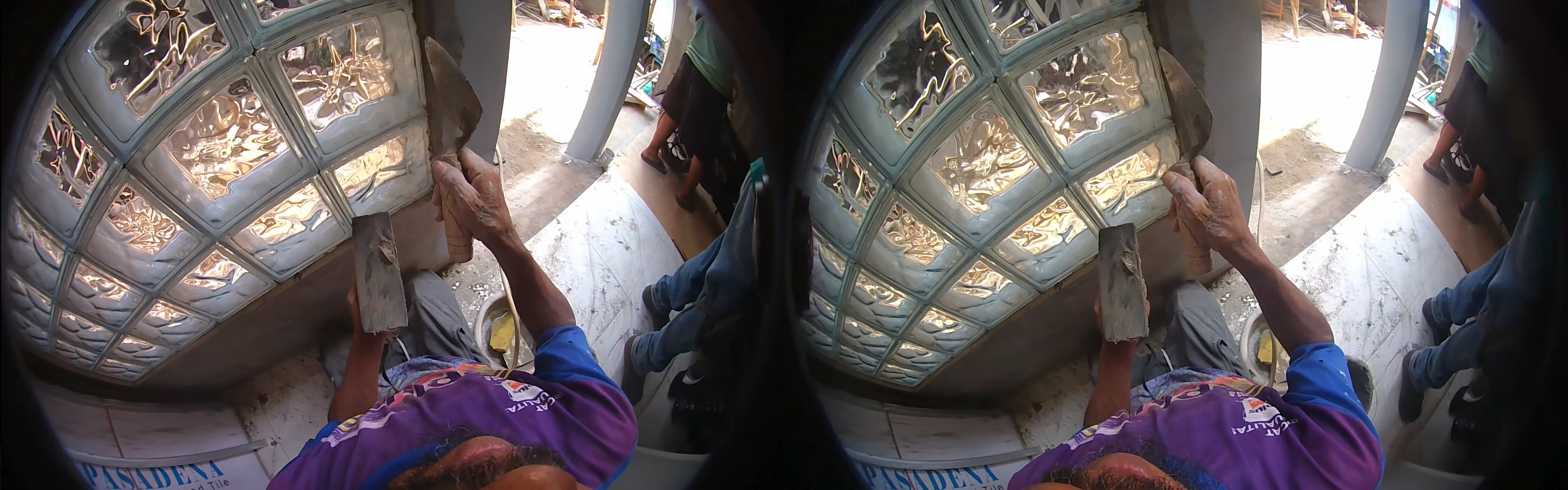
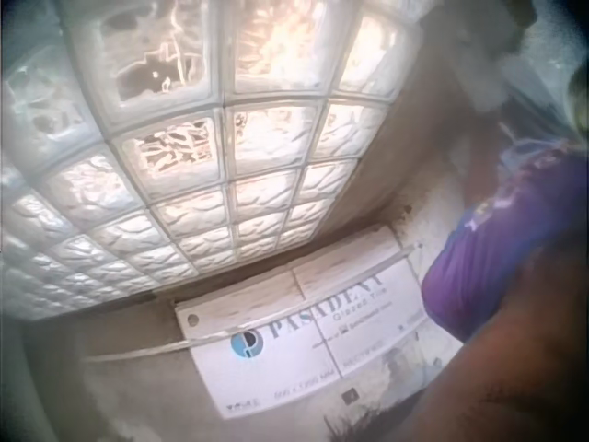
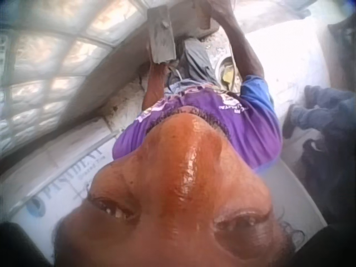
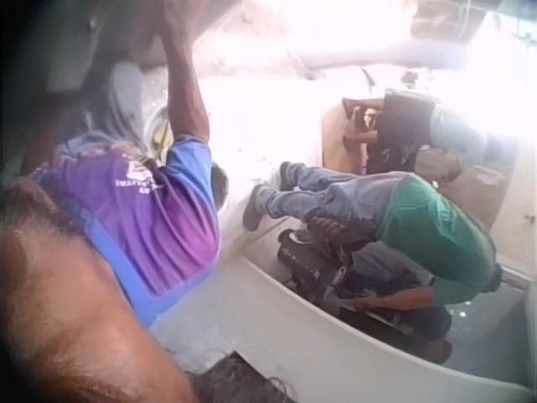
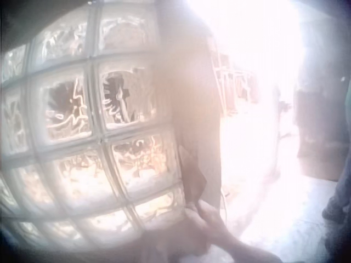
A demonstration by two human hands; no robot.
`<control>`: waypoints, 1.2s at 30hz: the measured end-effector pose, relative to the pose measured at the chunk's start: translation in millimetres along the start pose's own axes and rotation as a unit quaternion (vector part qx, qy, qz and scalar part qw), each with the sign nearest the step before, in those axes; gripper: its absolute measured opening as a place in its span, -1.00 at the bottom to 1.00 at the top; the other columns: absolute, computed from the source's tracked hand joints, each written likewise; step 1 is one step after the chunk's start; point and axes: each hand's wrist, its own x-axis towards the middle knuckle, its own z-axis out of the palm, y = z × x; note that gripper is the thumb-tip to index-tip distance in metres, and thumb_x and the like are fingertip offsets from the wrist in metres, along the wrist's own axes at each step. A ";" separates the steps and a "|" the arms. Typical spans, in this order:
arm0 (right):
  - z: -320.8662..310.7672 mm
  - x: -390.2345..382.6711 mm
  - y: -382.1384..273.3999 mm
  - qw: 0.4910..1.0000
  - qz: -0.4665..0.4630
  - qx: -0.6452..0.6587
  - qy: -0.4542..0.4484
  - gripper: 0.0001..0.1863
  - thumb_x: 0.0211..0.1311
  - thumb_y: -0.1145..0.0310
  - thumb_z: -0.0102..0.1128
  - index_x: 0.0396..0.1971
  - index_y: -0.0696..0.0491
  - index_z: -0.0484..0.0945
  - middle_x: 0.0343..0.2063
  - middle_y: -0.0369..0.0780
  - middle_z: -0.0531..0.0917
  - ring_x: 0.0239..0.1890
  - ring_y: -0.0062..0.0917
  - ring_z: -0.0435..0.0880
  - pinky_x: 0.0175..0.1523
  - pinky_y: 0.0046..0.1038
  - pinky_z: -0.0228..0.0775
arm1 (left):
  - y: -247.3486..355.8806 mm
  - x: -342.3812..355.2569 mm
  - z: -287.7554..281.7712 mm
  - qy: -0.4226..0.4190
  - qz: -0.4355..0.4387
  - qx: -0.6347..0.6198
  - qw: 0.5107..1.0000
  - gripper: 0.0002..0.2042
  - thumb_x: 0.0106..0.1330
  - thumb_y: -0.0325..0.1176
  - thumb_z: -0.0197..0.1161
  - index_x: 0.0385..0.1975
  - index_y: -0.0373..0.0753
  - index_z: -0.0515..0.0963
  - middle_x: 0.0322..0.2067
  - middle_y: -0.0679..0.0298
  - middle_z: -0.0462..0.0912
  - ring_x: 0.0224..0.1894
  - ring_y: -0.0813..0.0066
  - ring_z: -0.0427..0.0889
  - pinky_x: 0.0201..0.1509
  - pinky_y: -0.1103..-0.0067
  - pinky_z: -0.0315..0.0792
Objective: The person applies mortar to the edge of a wall next to glass bricks using a trowel and a hawk, smoothing the surface by hand and with the tools.
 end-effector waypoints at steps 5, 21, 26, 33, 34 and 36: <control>2.3 16.3 -11.8 1.000 -0.025 -0.013 0.008 -0.69 0.21 0.23 0.08 -0.46 0.22 0.41 -0.66 -0.19 0.51 -0.67 -0.58 0.53 -0.59 -0.51 0.42 | 7.6 2.3 -36.6 -0.030 0.005 -0.033 0.999 -0.48 0.23 -0.02 -0.11 0.15 -0.15 0.28 0.04 0.05 0.40 -0.03 0.08 0.48 -0.28 0.21 0.53; -5.7 1.0 -10.9 1.000 0.007 -0.027 -0.008 -0.67 0.21 0.23 0.09 -0.54 0.19 0.35 -0.66 -0.19 0.49 -0.67 -0.57 0.54 -0.63 -0.50 0.39 | -6.4 -4.0 -9.5 0.010 -0.001 0.033 0.999 -0.58 0.31 -0.09 -0.15 0.03 -0.19 0.40 -0.12 0.17 0.55 -0.13 0.28 0.58 -0.08 0.40 0.52; -4.6 21.9 -23.3 1.000 -0.017 -0.010 -0.002 -0.66 0.22 0.21 0.08 -0.56 0.18 0.33 -0.68 -0.19 0.48 -0.67 -0.57 0.53 -0.64 -0.50 0.40 | -11.6 -6.0 4.6 0.057 -0.004 0.043 0.997 -0.59 0.33 -0.07 -0.14 0.01 -0.18 0.41 -0.14 0.20 0.56 -0.16 0.32 0.59 -0.12 0.43 0.54; -16.4 -9.3 3.8 0.995 0.089 0.007 -0.044 -0.69 0.27 0.17 0.02 -0.47 0.13 0.39 -0.67 -0.26 0.48 -0.68 -0.62 0.48 -0.60 -0.56 0.37 | -10.3 -6.0 -0.6 0.064 0.011 0.086 0.994 -0.59 0.35 -0.10 -0.18 0.01 -0.21 0.40 -0.18 0.19 0.57 -0.22 0.36 0.61 -0.18 0.48 0.55; -22.5 -15.0 9.2 0.994 0.089 0.023 -0.066 -0.68 0.26 0.16 0.00 -0.37 0.17 0.43 -0.65 -0.24 0.48 -0.64 -0.61 0.49 -0.56 -0.55 0.38 | -10.1 -6.4 -0.5 0.051 0.011 0.090 0.995 -0.59 0.35 -0.11 -0.19 0.01 -0.22 0.40 -0.18 0.19 0.57 -0.23 0.37 0.61 -0.18 0.48 0.55; -35.8 -17.1 6.8 0.995 0.075 0.029 -0.067 -0.68 0.28 0.18 -0.04 -0.30 0.18 0.44 -0.64 -0.24 0.48 -0.60 -0.60 0.50 -0.50 -0.53 0.40 | -9.6 -6.8 -1.9 0.037 0.008 0.090 0.995 -0.59 0.35 -0.11 -0.19 0.02 -0.22 0.40 -0.18 0.18 0.57 -0.23 0.37 0.61 -0.19 0.48 0.56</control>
